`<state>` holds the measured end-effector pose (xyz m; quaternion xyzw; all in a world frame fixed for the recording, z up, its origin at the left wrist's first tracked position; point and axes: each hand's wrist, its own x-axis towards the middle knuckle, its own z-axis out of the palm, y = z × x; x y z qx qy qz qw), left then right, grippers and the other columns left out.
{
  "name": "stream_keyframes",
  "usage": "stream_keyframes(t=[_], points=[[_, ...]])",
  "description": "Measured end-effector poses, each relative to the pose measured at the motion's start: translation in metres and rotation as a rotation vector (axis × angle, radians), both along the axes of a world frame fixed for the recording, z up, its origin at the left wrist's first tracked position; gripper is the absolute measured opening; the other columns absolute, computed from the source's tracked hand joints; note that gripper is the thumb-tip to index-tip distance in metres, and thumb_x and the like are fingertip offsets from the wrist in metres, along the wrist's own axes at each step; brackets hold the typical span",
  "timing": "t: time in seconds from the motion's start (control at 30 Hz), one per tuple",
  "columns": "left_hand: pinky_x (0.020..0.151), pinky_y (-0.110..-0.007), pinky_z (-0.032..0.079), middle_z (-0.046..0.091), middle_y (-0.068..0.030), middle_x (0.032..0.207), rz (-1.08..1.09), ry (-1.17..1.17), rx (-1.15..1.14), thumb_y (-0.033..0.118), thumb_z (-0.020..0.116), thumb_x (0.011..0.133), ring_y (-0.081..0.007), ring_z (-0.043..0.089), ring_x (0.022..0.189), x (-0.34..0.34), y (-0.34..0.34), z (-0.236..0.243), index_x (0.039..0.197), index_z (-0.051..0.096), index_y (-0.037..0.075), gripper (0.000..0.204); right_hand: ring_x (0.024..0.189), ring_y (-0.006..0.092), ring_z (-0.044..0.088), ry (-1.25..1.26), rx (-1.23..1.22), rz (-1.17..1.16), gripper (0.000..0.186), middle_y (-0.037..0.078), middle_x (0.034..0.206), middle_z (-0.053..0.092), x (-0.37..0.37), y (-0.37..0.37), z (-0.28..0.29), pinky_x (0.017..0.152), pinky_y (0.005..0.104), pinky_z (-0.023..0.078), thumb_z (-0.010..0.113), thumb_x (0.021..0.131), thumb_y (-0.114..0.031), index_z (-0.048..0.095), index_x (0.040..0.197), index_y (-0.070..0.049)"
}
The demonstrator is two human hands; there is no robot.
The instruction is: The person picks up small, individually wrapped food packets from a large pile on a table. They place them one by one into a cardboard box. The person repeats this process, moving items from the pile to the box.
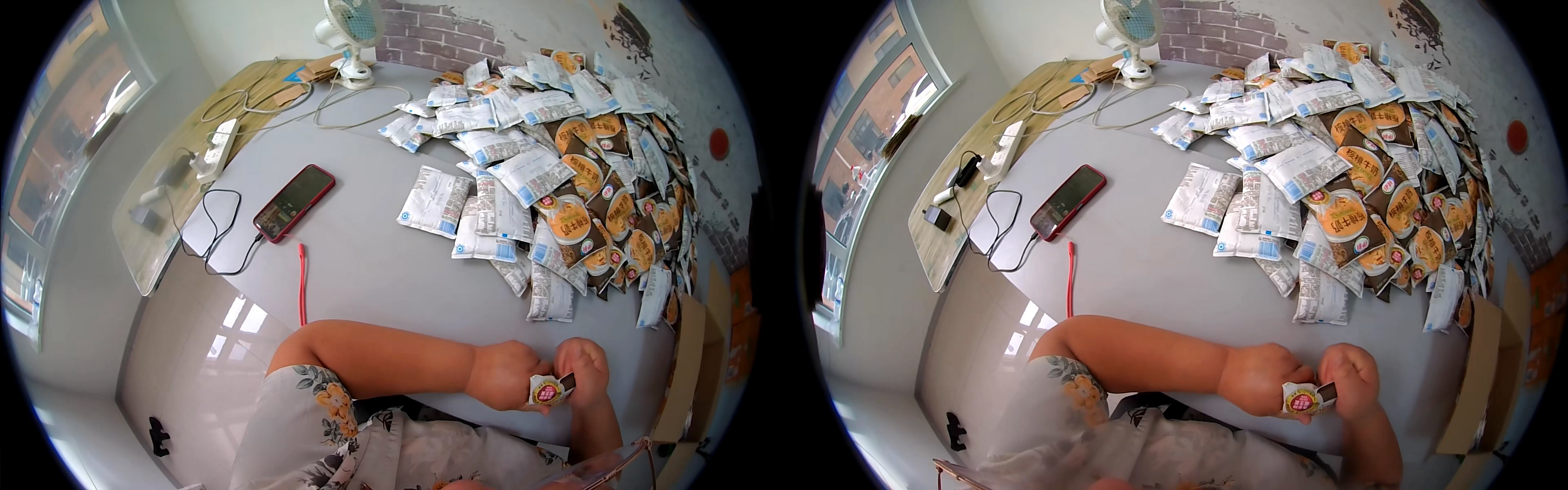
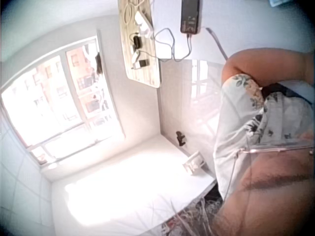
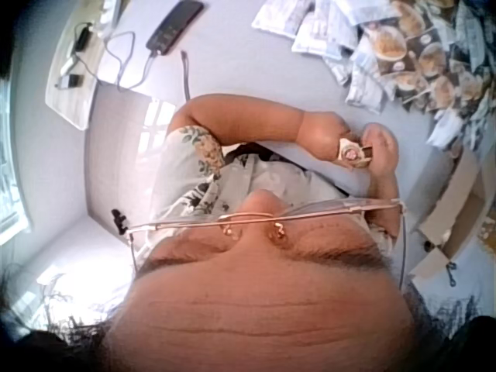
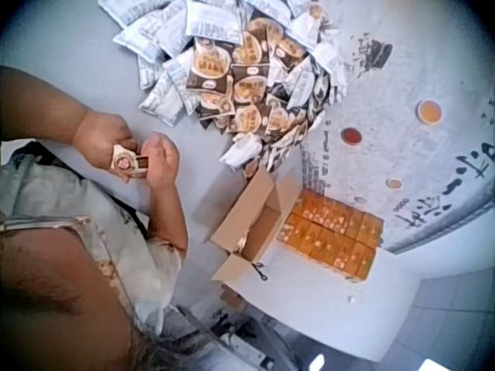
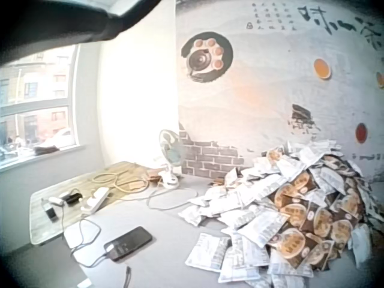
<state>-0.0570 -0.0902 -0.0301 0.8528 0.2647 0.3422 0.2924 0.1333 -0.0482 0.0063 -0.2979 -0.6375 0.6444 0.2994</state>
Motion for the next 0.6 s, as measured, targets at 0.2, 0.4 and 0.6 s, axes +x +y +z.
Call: stream_keyframes(t=[0.2, 0.4, 0.6], points=[[0.056, -0.043, 0.049, 0.06, -0.013, 0.071, 0.006, 0.065, -0.157, 0.046, 0.062, 0.085, -0.0349, 0.058, 0.061, -0.007, 0.002, 0.007, 0.091, 0.059, 0.005, 0.041, 0.054, 0.0147, 0.044, 0.208, -0.039, -0.052, 0.043, 0.008, 0.062, 0.05, -0.005, 0.006, -0.01, 0.053, 0.0257, 0.036, 0.036, 0.1, -0.023, 0.046, 0.063, -0.004], [0.061, -0.043, 0.05, 0.063, -0.013, 0.075, 0.158, 0.058, -0.121, 0.04, 0.058, 0.089, -0.0354, 0.06, 0.064, -0.013, 0.019, -0.003, 0.098, 0.061, 0.009, 0.032, 0.082, 0.012, 0.053, 0.01, 0.129, -0.238, 0.033, 0.008, 0.096, 0.057, -0.003, 0.017, -0.023, 0.074, 0.0261, 0.044, 0.05, 0.095, -0.031, 0.055, 0.095, 0.001], [0.062, -0.039, 0.052, 0.064, -0.0126, 0.084, 0.117, -0.024, -0.1, 0.036, 0.06, 0.089, -0.033, 0.062, 0.069, -0.012, 0.017, 0.0, 0.101, 0.061, 0.007, 0.031, 0.079, 0.0084, 0.054, -0.042, 0.096, -0.263, 0.028, 0.004, 0.091, 0.061, 0.003, 0.013, -0.026, 0.072, 0.0256, 0.046, 0.053, 0.095, -0.026, 0.056, 0.098, 0.002]])
